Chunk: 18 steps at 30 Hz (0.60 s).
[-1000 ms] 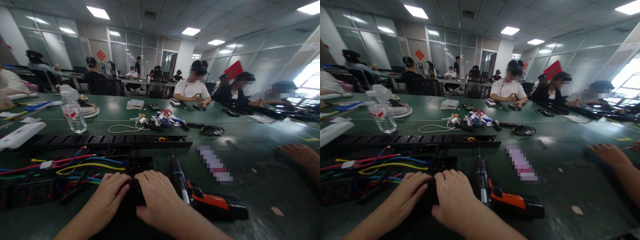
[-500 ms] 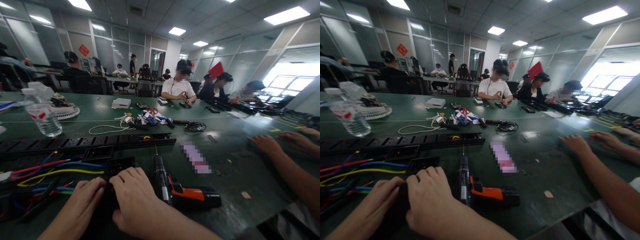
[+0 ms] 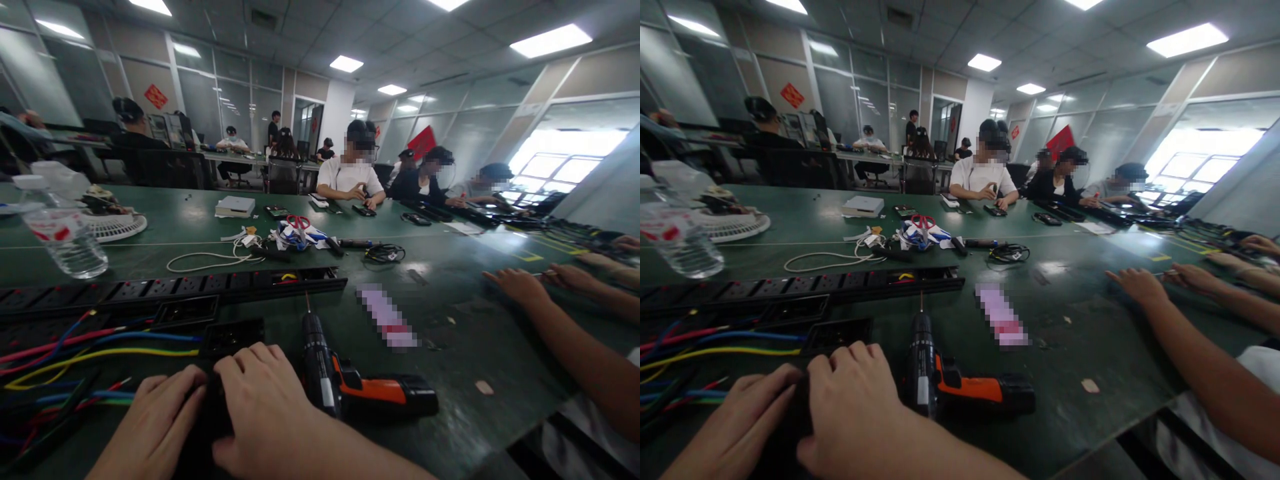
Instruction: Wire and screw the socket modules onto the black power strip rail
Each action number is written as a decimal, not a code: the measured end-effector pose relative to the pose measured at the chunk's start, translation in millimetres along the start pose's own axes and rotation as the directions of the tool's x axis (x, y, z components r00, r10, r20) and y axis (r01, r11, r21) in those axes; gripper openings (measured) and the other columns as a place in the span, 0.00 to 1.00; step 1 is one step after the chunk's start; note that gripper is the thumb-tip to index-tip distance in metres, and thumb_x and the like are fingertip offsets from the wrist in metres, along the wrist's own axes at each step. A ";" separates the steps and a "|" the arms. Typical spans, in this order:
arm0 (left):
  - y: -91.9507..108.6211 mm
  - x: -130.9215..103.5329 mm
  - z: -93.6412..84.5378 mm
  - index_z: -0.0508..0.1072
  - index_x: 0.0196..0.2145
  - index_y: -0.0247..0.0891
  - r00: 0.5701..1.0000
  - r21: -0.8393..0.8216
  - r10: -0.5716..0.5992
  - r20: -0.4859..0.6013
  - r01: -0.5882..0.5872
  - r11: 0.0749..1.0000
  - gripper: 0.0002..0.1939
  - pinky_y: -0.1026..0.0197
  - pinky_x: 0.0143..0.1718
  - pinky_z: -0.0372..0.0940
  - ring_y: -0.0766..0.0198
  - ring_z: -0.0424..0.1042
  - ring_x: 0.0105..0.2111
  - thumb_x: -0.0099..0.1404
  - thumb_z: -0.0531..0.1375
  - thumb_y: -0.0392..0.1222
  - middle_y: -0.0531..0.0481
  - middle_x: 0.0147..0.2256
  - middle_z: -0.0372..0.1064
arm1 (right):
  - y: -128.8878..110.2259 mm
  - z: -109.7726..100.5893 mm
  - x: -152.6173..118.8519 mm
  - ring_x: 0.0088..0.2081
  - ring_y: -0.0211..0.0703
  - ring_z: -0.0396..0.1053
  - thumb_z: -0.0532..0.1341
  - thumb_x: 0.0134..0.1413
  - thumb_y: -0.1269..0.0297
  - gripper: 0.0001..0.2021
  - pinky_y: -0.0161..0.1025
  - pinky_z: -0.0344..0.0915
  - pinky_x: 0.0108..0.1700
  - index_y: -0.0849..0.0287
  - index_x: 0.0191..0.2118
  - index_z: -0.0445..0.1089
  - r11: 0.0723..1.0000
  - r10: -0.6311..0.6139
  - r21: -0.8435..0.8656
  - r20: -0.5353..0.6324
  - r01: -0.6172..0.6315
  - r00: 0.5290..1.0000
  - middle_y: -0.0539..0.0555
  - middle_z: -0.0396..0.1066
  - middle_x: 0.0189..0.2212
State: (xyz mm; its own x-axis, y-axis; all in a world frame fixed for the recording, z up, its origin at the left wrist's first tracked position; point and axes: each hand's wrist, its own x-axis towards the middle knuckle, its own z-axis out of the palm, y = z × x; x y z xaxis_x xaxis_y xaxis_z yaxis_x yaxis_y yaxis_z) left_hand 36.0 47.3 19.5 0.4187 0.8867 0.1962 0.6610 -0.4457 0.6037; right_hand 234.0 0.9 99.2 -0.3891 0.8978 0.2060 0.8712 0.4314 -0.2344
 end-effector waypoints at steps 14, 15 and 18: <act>36.7 9.2 -18.6 0.66 0.34 0.41 0.991 -0.050 0.017 0.129 -0.011 0.999 0.17 0.53 0.42 0.56 0.59 0.66 0.34 0.75 0.43 0.47 0.53 0.32 0.69 | 0.1 0.2 11.5 0.40 0.52 0.70 0.71 0.35 0.73 0.22 0.48 0.65 0.44 0.58 0.41 0.68 0.993 0.092 0.066 0.110 -0.100 0.990 0.55 0.74 0.39; 37.8 9.3 -19.1 0.66 0.34 0.41 0.992 -0.054 0.019 0.127 -0.012 0.998 0.16 0.53 0.42 0.56 0.59 0.66 0.34 0.74 0.44 0.47 0.53 0.31 0.69 | 0.4 1.1 12.8 0.40 0.52 0.70 0.71 0.34 0.74 0.22 0.48 0.65 0.43 0.57 0.39 0.68 0.993 0.097 0.061 0.117 -0.104 0.988 0.54 0.74 0.38; 40.4 8.8 -20.4 0.67 0.34 0.41 0.993 -0.056 0.020 0.113 -0.014 0.998 0.14 0.54 0.41 0.54 0.59 0.65 0.34 0.74 0.46 0.44 0.54 0.31 0.69 | -0.6 3.1 14.4 0.36 0.52 0.69 0.70 0.35 0.71 0.17 0.48 0.63 0.39 0.56 0.36 0.68 0.991 0.120 0.048 0.120 -0.127 0.985 0.53 0.73 0.34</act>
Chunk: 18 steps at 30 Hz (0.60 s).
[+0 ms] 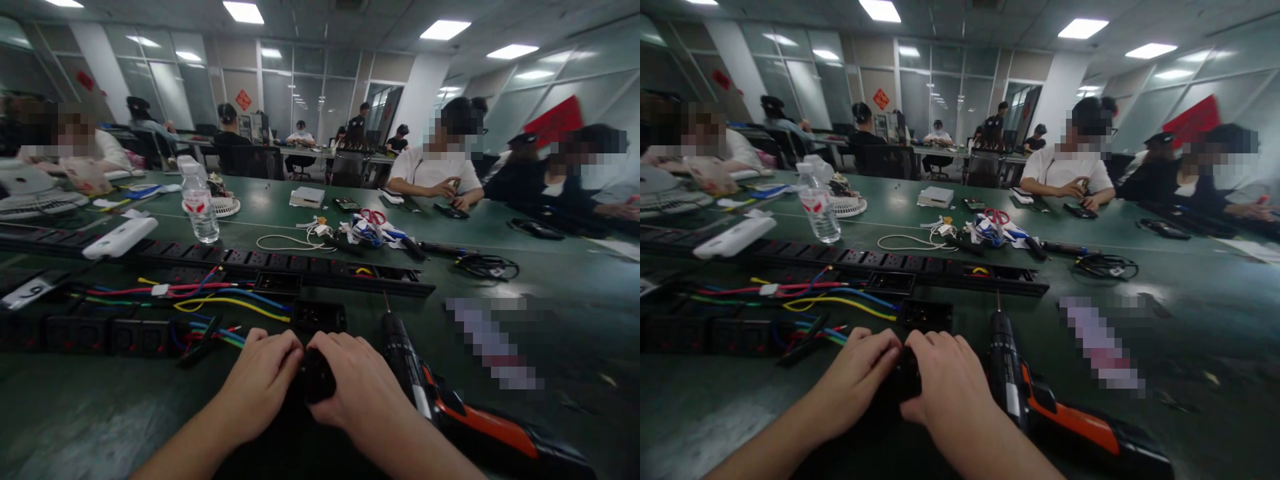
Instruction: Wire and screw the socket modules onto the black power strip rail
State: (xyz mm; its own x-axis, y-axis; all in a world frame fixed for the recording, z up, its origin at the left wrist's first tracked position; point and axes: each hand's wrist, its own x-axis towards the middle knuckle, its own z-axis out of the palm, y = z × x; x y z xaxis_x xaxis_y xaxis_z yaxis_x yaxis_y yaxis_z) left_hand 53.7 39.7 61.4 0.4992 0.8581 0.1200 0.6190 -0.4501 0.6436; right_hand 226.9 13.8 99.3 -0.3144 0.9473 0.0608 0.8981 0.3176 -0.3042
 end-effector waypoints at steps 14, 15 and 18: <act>-0.6 -5.2 -5.8 0.69 0.44 0.46 0.999 -0.030 0.039 -0.025 -0.040 0.999 0.09 0.52 0.47 0.52 0.59 0.65 0.41 0.69 0.52 0.38 0.55 0.39 0.70 | -0.4 -9.5 -7.9 0.40 0.48 0.66 0.65 0.42 0.73 0.18 0.46 0.60 0.44 0.56 0.43 0.69 0.998 -0.022 0.064 0.004 0.022 1.000 0.52 0.72 0.40; -0.4 -5.0 -5.8 0.69 0.42 0.45 0.999 -0.019 0.033 -0.018 -0.033 0.999 0.07 0.52 0.47 0.52 0.58 0.64 0.40 0.69 0.52 0.38 0.54 0.38 0.70 | -0.1 -9.7 -8.1 0.40 0.48 0.66 0.65 0.41 0.74 0.18 0.46 0.60 0.45 0.56 0.43 0.70 0.998 -0.022 0.065 0.010 0.022 1.000 0.52 0.72 0.40; 0.1 -4.6 -5.4 0.68 0.40 0.43 1.000 -0.014 0.017 -0.003 -0.017 1.000 0.05 0.52 0.47 0.52 0.58 0.63 0.40 0.69 0.52 0.39 0.54 0.37 0.68 | 1.5 -8.4 -7.4 0.42 0.49 0.67 0.67 0.38 0.75 0.22 0.46 0.61 0.46 0.56 0.44 0.70 0.998 -0.017 0.063 0.020 0.016 1.000 0.53 0.73 0.42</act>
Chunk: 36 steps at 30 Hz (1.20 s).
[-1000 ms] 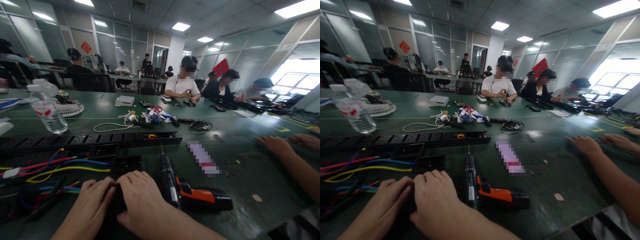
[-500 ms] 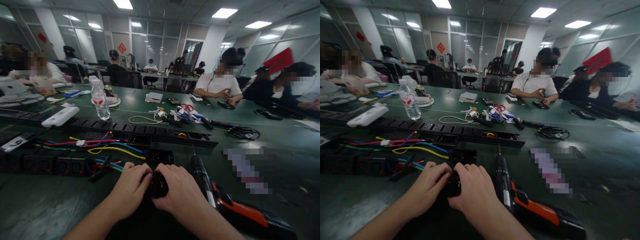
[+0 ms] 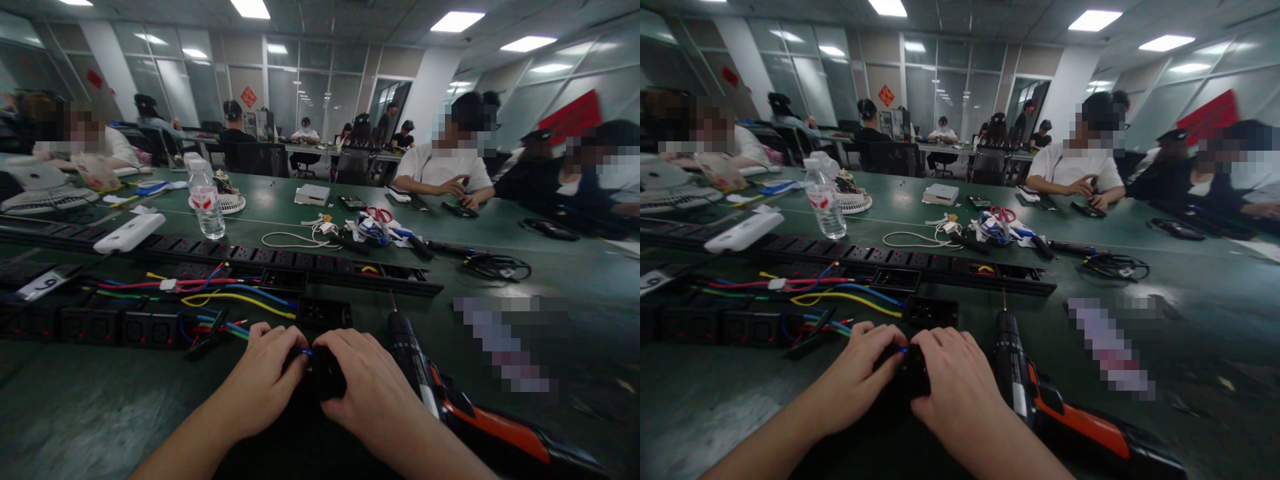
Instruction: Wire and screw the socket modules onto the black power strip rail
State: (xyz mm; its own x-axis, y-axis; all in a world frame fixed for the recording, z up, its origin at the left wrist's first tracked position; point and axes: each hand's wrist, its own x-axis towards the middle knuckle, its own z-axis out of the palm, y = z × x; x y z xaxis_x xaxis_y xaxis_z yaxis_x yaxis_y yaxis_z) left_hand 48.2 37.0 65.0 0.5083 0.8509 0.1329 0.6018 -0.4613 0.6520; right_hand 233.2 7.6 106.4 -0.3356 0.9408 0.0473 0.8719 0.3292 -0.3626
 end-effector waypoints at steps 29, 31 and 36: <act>1.1 1.2 4.0 0.68 0.42 0.44 1.000 -0.046 0.013 -0.025 -0.014 0.999 0.10 0.54 0.43 0.53 0.60 0.64 0.37 0.72 0.48 0.36 0.54 0.37 0.70 | -2.7 29.1 2.1 0.38 0.56 0.72 0.66 0.41 0.76 0.17 0.54 0.67 0.40 0.61 0.42 0.70 0.999 -0.044 0.016 -0.187 0.048 0.981 0.58 0.74 0.36; 1.1 1.7 3.7 0.69 0.42 0.44 1.000 -0.054 0.014 -0.026 -0.016 0.998 0.10 0.55 0.43 0.52 0.60 0.64 0.37 0.72 0.49 0.37 0.54 0.37 0.70 | -3.2 27.3 1.4 0.36 0.56 0.72 0.65 0.42 0.76 0.16 0.53 0.67 0.37 0.61 0.41 0.69 0.999 -0.049 0.014 -0.181 0.052 0.982 0.57 0.74 0.35; 1.5 2.4 3.1 0.69 0.40 0.44 1.000 -0.081 0.003 -0.030 -0.005 0.997 0.10 0.56 0.43 0.52 0.61 0.64 0.37 0.73 0.48 0.38 0.55 0.36 0.70 | -4.3 23.1 -1.7 0.37 0.56 0.71 0.62 0.47 0.75 0.13 0.51 0.66 0.36 0.60 0.41 0.67 0.998 -0.029 0.052 -0.145 0.037 0.989 0.58 0.73 0.36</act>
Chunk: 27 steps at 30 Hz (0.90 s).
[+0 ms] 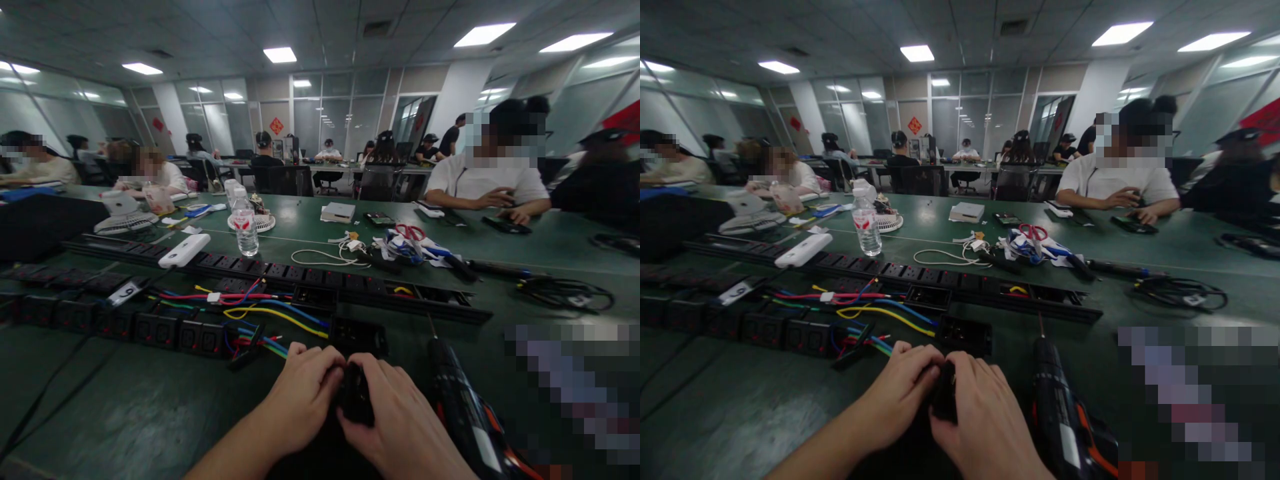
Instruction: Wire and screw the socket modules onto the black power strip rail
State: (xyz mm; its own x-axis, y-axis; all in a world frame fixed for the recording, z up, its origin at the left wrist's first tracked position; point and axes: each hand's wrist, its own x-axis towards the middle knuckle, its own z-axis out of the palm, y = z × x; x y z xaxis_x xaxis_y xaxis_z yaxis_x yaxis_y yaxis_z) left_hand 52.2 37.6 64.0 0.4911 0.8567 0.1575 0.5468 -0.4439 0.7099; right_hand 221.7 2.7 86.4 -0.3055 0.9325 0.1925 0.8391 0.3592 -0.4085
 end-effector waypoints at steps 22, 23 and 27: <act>1.2 -0.6 -1.6 0.69 0.38 0.42 0.998 -0.092 -0.049 -0.032 0.046 0.995 0.11 0.55 0.45 0.55 0.60 0.64 0.38 0.73 0.48 0.41 0.54 0.35 0.69 | -8.0 7.4 1.2 0.41 0.56 0.68 0.57 0.49 0.73 0.16 0.57 0.64 0.42 0.56 0.46 0.62 0.999 -0.047 0.018 -0.148 0.050 0.988 0.58 0.70 0.40; 0.4 -1.2 -0.9 0.68 0.39 0.42 0.998 -0.089 -0.045 -0.033 0.042 0.995 0.11 0.55 0.46 0.55 0.60 0.64 0.38 0.73 0.47 0.41 0.54 0.36 0.69 | -7.8 7.6 2.3 0.42 0.56 0.68 0.58 0.49 0.74 0.17 0.57 0.64 0.44 0.56 0.47 0.63 0.999 -0.045 0.022 -0.140 0.048 0.989 0.57 0.71 0.41; -3.0 -2.7 1.0 0.66 0.41 0.42 0.997 -0.070 -0.063 -0.044 0.060 0.996 0.11 0.54 0.45 0.57 0.59 0.63 0.40 0.74 0.45 0.43 0.51 0.38 0.68 | -7.2 8.5 4.3 0.42 0.56 0.69 0.61 0.45 0.75 0.20 0.56 0.64 0.45 0.58 0.47 0.66 0.998 -0.028 0.052 -0.134 0.036 0.991 0.57 0.73 0.41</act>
State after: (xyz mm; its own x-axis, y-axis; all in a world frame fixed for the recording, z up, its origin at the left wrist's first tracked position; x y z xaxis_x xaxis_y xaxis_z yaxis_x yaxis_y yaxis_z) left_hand 49.9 36.4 60.7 0.4255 0.8937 0.1424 0.5265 -0.3724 0.7642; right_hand 210.6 4.5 82.5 -0.2658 0.9086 0.3222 0.8033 0.3936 -0.4470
